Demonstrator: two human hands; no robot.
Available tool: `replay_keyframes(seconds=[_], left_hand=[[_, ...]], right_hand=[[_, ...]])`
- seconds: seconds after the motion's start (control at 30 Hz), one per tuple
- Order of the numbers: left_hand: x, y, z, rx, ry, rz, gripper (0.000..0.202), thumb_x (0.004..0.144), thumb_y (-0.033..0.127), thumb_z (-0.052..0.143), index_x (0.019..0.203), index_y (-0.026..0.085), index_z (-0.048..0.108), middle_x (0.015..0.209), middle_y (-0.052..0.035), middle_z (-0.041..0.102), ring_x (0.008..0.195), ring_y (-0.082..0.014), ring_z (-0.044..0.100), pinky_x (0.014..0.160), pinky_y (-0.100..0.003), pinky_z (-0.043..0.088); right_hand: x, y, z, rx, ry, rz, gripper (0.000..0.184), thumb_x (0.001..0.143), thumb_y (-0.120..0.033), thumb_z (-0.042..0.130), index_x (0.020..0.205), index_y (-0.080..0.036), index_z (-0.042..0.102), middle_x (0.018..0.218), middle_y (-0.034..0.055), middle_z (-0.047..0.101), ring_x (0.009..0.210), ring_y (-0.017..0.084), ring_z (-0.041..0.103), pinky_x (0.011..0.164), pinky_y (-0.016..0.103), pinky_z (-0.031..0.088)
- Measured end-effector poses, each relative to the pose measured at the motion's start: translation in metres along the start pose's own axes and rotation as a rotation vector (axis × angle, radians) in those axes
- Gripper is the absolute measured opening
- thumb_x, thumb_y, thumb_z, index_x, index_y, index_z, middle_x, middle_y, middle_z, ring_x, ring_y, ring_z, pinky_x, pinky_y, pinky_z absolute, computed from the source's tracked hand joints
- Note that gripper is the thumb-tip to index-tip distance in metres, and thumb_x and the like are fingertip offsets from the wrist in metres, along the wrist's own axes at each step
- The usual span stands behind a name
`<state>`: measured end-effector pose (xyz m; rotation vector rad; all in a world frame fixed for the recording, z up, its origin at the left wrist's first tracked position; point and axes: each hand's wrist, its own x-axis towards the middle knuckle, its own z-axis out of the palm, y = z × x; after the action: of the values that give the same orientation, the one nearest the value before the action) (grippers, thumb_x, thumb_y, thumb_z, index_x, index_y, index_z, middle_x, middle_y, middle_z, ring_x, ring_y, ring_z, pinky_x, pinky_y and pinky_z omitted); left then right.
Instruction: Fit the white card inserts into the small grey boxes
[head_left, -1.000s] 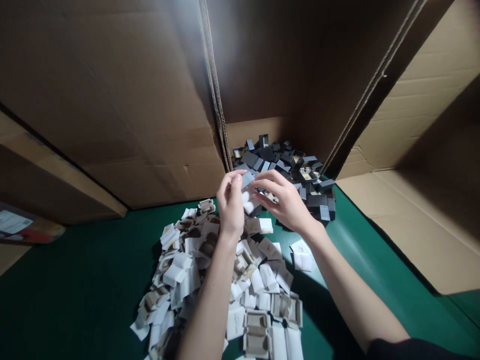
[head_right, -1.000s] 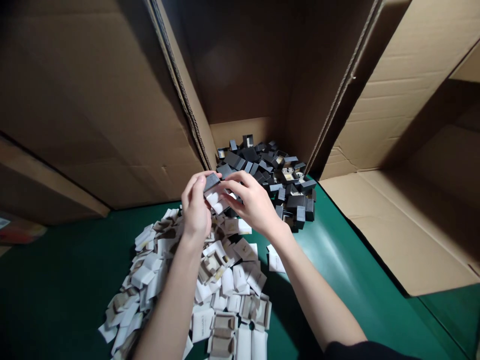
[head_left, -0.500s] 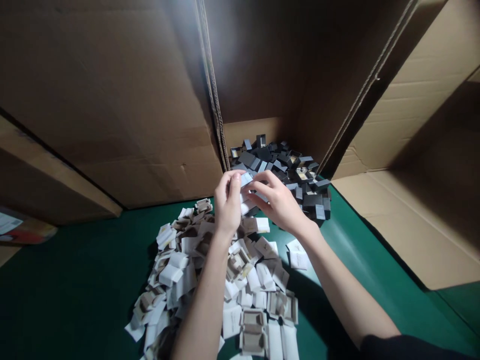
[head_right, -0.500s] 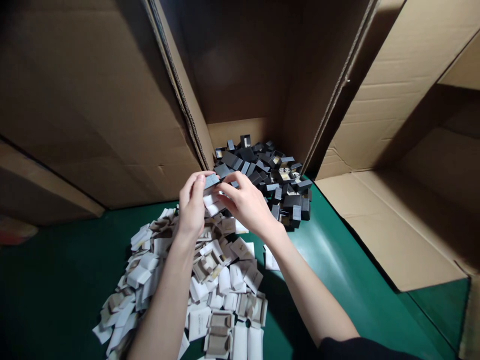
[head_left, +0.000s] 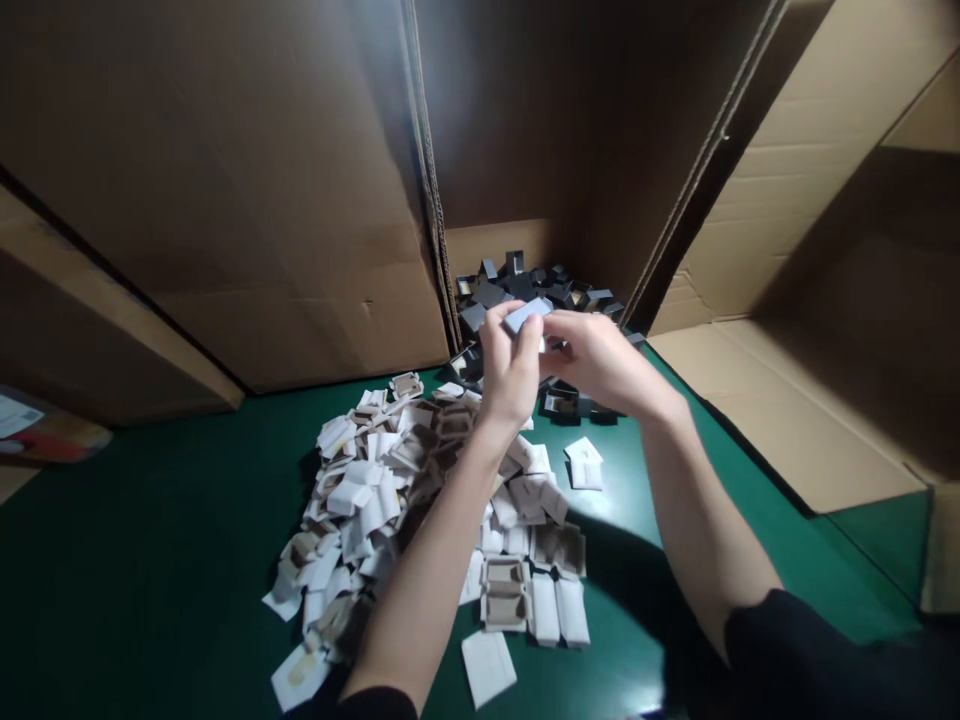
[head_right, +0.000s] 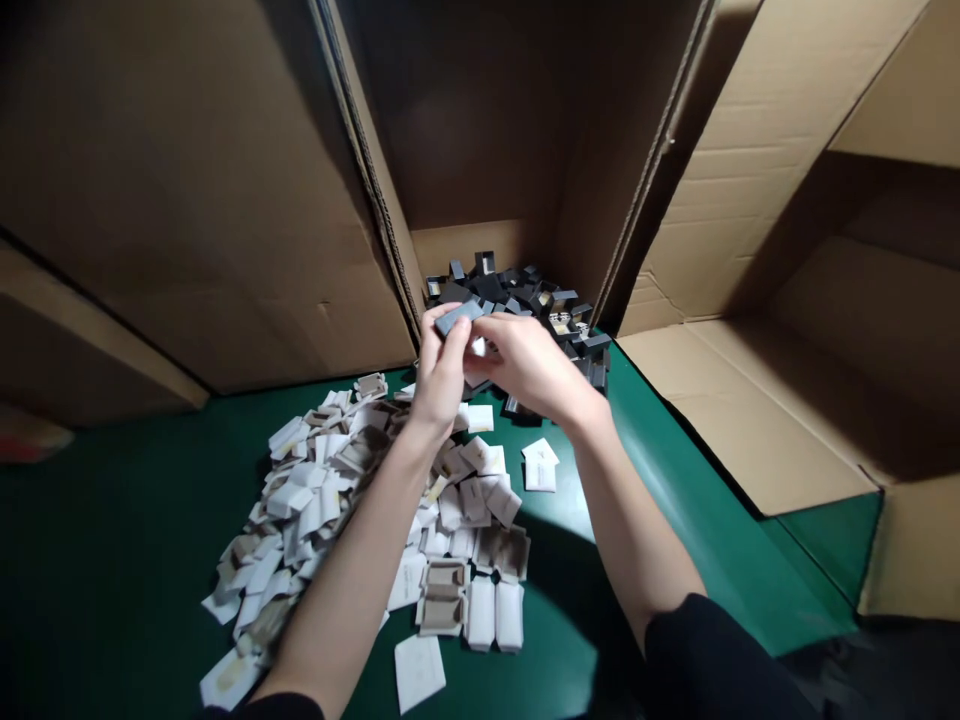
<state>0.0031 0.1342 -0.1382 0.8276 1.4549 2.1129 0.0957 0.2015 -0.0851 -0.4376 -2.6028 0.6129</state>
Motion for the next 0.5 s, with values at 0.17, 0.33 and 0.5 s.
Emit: replay_keyframes(seconds=[0.17,0.33,0.5], left_hand=[[-0.016,0.013,0.027,-0.15,-0.201,-0.017,0.045,0.089,0.039,0.056,0.124,0.018,0.038,0.122,-0.0114,0.047,0.122,-0.0247,0.046,0.104,-0.041,0.035],[-0.071,0.021,0.04,0.288,-0.367,0.173,0.068,0.09,0.048,0.049,0.142,0.021,0.015,0.148,-0.0148,0.014,0.141,-0.0292,0.014,0.113,-0.044,0.021],[-0.159,0.003,0.026,0.937,-0.867,0.228,0.069,0.091,0.05,0.041,0.147,0.017,0.02,0.154,-0.0132,0.004,0.142,-0.0322,0.008,0.115,-0.049,0.021]], right_hand=[[-0.026,-0.004,-0.031,0.013,0.05,0.055,0.014,0.081,-0.025,0.059,0.081,-0.012,0.064,0.072,-0.0002,0.058,0.066,0.008,0.05,0.06,0.022,0.037],[-0.085,0.03,-0.052,0.384,0.018,0.243,0.032,0.074,-0.04,0.068,0.087,-0.011,0.066,0.084,0.0062,0.064,0.075,0.014,0.058,0.066,0.026,0.047],[-0.138,0.083,-0.04,0.48,0.081,0.524,0.037,0.069,-0.044,0.073,0.083,-0.011,0.065,0.08,0.0074,0.065,0.065,0.011,0.054,0.058,0.022,0.043]])
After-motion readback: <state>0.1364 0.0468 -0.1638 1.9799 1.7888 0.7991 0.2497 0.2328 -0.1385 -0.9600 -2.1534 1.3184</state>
